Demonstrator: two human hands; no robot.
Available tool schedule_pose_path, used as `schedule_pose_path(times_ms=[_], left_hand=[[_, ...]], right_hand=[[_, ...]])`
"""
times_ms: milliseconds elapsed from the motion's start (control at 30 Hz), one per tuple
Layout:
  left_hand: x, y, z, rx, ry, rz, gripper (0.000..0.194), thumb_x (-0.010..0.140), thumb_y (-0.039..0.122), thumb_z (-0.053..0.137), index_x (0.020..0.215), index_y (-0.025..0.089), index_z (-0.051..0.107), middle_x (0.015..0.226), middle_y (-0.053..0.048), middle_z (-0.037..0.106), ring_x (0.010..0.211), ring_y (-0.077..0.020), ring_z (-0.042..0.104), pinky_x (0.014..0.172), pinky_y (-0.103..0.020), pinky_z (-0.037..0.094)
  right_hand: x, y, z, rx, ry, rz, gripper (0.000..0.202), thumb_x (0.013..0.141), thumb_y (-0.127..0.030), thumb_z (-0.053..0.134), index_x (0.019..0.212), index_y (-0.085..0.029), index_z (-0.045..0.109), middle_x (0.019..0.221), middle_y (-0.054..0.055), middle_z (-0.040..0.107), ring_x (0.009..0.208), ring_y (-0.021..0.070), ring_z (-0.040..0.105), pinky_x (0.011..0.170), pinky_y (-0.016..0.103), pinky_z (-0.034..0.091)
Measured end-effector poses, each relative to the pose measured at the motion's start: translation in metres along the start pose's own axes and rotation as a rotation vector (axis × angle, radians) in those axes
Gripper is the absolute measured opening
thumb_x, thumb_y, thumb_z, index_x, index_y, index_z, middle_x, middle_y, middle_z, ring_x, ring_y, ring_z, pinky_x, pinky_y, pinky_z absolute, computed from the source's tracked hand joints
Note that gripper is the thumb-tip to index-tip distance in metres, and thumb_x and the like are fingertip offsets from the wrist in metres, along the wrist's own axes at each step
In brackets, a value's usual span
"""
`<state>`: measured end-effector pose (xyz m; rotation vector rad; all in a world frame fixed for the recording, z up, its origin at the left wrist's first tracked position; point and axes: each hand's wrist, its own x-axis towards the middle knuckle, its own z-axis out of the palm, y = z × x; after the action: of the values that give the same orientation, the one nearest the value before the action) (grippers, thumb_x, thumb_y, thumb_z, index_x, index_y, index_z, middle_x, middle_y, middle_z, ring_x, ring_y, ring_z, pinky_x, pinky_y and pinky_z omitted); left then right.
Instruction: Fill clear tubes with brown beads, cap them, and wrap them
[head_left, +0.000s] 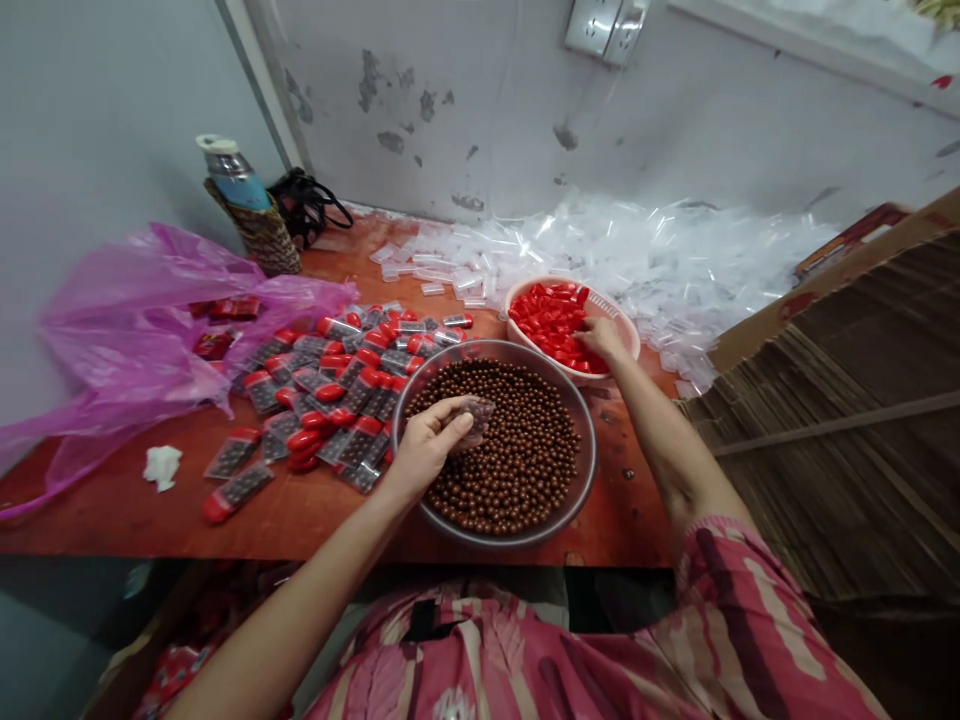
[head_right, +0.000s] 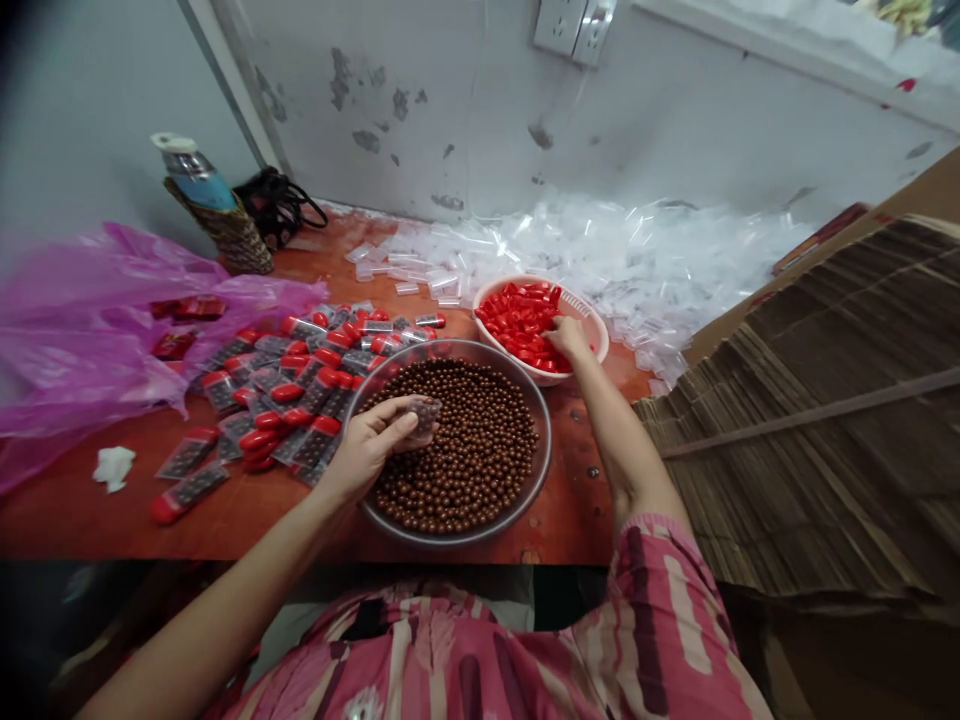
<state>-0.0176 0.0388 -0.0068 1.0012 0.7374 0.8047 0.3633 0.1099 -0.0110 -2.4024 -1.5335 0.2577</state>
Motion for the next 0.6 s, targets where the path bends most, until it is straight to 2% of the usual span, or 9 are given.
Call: schedule_pose_path(times_ms=[100,200,267,333,433,500,600], left_hand=[[0.001,-0.001,0.0,-0.004,-0.016,0.006,0.05,0.066,0.044,0.074,0.105,0.014,0.065,0.104,-0.01,0.069,0.086,-0.0222,0.068,0.08,-0.043,0.058],[0.002,-0.001,0.0,-0.01,-0.029,0.014,0.05,0.067,0.044,0.073,0.107,0.014,0.065,0.107,-0.01,0.068,0.088,-0.0226,0.068,0.081,-0.044,0.058],[0.001,-0.001,0.0,-0.018,-0.04,0.025,0.049,0.067,0.043,0.073,0.106,0.015,0.066,0.106,-0.01,0.069,0.09,-0.0229,0.067,0.081,-0.043,0.058],[0.0,-0.001,0.0,-0.024,-0.047,0.053,0.047,0.067,0.042,0.073,0.105,0.015,0.066,0.106,-0.009,0.069,0.093,-0.0234,0.066,0.081,-0.042,0.058],[-0.001,0.0,0.0,-0.037,-0.051,0.118,0.044,0.07,0.041,0.071,0.106,0.017,0.067,0.115,-0.009,0.066,0.102,-0.0247,0.063,0.082,-0.039,0.058],[-0.002,0.0,0.0,-0.052,-0.055,0.155,0.044,0.071,0.04,0.07,0.109,0.018,0.066,0.123,-0.009,0.063,0.108,-0.0251,0.061,0.082,-0.037,0.058],[-0.003,-0.001,-0.001,-0.059,-0.071,0.186,0.043,0.073,0.039,0.068,0.11,0.019,0.065,0.127,-0.009,0.06,0.109,-0.0252,0.06,0.083,-0.037,0.057]], right_hand=[[-0.017,0.0,-0.016,0.077,0.129,0.027,0.032,0.078,-0.029,0.048,0.096,-0.01,0.066,0.086,0.009,0.068,0.084,0.0219,0.06,0.078,0.032,0.046],[-0.046,-0.012,-0.03,0.169,0.145,-0.028,0.035,0.082,-0.033,0.045,0.1,-0.011,0.065,0.088,0.007,0.068,0.083,0.0202,0.06,0.077,0.031,0.047],[-0.073,-0.03,-0.034,0.276,0.068,-0.109,0.033,0.081,-0.038,0.049,0.096,-0.014,0.066,0.083,0.004,0.067,0.076,0.0179,0.06,0.072,0.03,0.049],[-0.102,-0.054,-0.034,0.464,-0.071,-0.228,0.031,0.077,-0.044,0.059,0.087,-0.016,0.066,0.078,0.002,0.065,0.07,0.0168,0.059,0.068,0.029,0.048],[-0.143,-0.089,-0.029,0.59,-0.229,-0.371,0.031,0.078,-0.047,0.061,0.084,-0.018,0.066,0.078,0.002,0.065,0.073,0.0171,0.059,0.07,0.028,0.047],[-0.162,-0.108,-0.022,0.633,-0.362,-0.438,0.032,0.082,-0.047,0.058,0.088,-0.017,0.067,0.081,0.003,0.066,0.077,0.0173,0.06,0.074,0.028,0.047],[-0.179,-0.127,-0.009,0.717,-0.541,-0.463,0.036,0.085,-0.046,0.055,0.104,-0.018,0.065,0.085,0.004,0.067,0.079,0.017,0.061,0.077,0.029,0.048]])
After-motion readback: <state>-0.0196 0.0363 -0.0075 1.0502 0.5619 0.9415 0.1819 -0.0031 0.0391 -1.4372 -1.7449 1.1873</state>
